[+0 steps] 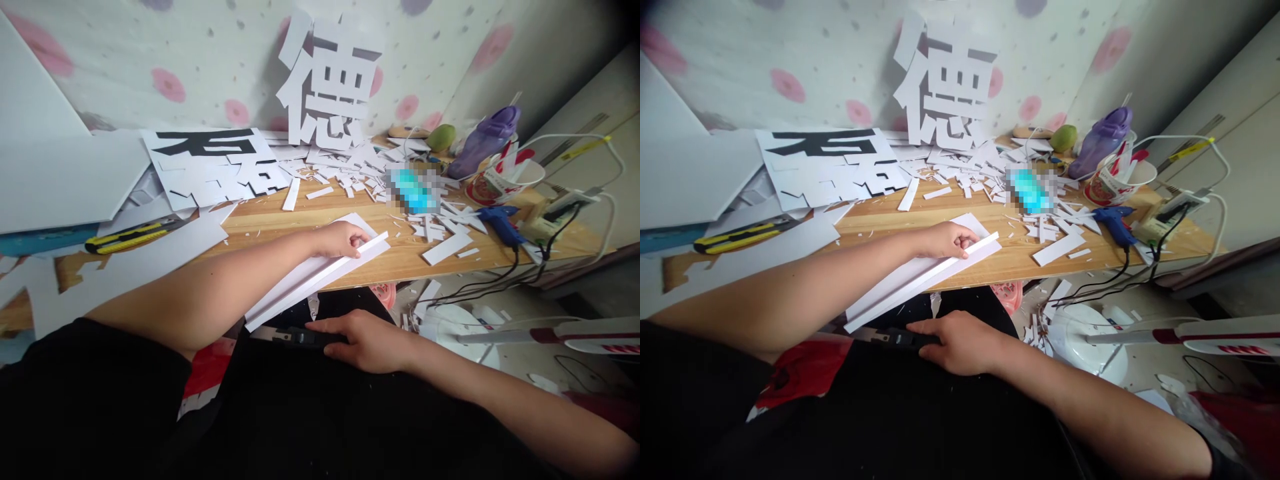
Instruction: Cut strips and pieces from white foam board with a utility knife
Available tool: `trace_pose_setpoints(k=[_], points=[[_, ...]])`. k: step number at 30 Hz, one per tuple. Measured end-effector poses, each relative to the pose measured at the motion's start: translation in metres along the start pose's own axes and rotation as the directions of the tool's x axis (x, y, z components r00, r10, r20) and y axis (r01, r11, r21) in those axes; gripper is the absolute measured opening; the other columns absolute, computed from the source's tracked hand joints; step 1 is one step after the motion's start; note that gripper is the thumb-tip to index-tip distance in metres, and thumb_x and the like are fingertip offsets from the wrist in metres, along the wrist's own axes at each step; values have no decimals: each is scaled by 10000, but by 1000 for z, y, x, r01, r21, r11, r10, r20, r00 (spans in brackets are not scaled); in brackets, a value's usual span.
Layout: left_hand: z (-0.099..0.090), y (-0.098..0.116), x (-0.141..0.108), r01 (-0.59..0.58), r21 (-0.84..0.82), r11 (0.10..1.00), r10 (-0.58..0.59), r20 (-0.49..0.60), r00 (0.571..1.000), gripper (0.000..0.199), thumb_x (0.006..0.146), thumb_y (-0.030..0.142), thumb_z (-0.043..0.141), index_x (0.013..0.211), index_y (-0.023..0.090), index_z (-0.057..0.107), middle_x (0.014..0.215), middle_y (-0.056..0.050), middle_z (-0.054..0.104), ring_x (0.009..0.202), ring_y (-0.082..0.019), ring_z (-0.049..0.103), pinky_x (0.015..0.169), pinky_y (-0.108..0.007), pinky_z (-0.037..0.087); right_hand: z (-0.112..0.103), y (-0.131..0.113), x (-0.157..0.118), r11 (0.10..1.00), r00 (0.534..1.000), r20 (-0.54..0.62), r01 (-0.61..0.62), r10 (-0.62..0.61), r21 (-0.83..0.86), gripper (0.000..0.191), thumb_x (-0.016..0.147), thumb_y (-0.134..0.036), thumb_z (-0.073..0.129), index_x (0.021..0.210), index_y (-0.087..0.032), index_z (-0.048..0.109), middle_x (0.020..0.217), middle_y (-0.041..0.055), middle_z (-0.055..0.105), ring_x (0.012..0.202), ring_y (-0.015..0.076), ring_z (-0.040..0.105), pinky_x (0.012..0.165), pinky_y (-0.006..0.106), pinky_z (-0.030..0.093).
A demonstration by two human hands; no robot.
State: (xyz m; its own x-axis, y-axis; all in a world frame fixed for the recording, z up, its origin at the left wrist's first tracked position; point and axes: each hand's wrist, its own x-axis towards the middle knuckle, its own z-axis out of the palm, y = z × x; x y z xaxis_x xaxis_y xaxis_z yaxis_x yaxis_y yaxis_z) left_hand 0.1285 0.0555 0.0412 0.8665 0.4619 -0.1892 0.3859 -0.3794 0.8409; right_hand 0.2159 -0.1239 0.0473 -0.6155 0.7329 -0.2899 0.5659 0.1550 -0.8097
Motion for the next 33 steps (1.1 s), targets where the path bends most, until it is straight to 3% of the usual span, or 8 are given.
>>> trace_pose_setpoints(k=[6,12,16,18,20,23,26,33], points=[[-9,-6,-7,-13,-367,930,-1,-40,999,344,730,149,635,1074,149,641,858,9,572,757,-109,525,753,-273,412,0,-1,5,998,999,3,48,-48,30,498,871,-264,577,1369,-270,562,1251,29,687,1070,224,671,937,289,479],[-15,-7,-19,-24,-608,793,-53,-108,993,279,858,125,515,1125,137,595,854,-27,580,676,-106,561,731,-305,472,-10,8,-6,992,997,14,76,-78,103,495,880,-249,569,1374,-251,556,1305,29,653,1158,234,631,1010,315,451],[-28,5,-36,-58,-676,735,-78,-169,983,210,897,132,503,1081,141,605,779,-6,549,611,-94,542,648,-270,471,-16,22,-19,983,999,-11,-39,42,179,494,894,-270,555,1387,-257,538,1223,33,694,805,169,712,752,262,545],[-34,13,-43,-81,-685,724,-87,-207,975,188,897,127,513,1054,141,614,742,7,530,586,-89,531,617,-254,461,-15,26,-22,965,990,5,-140,142,221,520,914,-311,529,1429,-259,482,1096,43,732,527,110,634,551,233,512],[-37,20,-48,-110,-687,718,-96,-255,962,171,891,110,514,1022,143,619,764,8,528,582,-81,532,607,-247,457,-14,26,-20,961,985,3,-169,172,221,535,923,-334,514,1449,-259,452,996,41,746,446,99,583,507,234,489],[-36,26,-51,-146,-675,724,-103,-315,943,147,885,119,534,999,139,625,801,2,529,584,-75,537,605,-248,459,-12,17,-12,992,993,-67,-87,93,93,516,908,-312,533,1419,-255,499,1075,61,743,697,178,700,704,285,536],[-31,28,-50,-153,-648,746,-105,-341,934,146,881,162,565,1012,142,628,784,5,518,576,-78,535,608,-254,466,-11,4,-1,1000,998,-61,4,-5,-25,510,890,-285,548,1398,-251,529,1254,73,681,1046,254,675,918,336,491],[-48,32,-49,-143,-478,867,-93,-437,895,198,897,287,563,1057,180,609,800,0,545,609,-86,531,644,-254,479,-8,-11,17,997,997,14,73,-72,-30,501,859,-256,576,1360,-267,570,1225,47,700,1063,236,671,934,294,476]])
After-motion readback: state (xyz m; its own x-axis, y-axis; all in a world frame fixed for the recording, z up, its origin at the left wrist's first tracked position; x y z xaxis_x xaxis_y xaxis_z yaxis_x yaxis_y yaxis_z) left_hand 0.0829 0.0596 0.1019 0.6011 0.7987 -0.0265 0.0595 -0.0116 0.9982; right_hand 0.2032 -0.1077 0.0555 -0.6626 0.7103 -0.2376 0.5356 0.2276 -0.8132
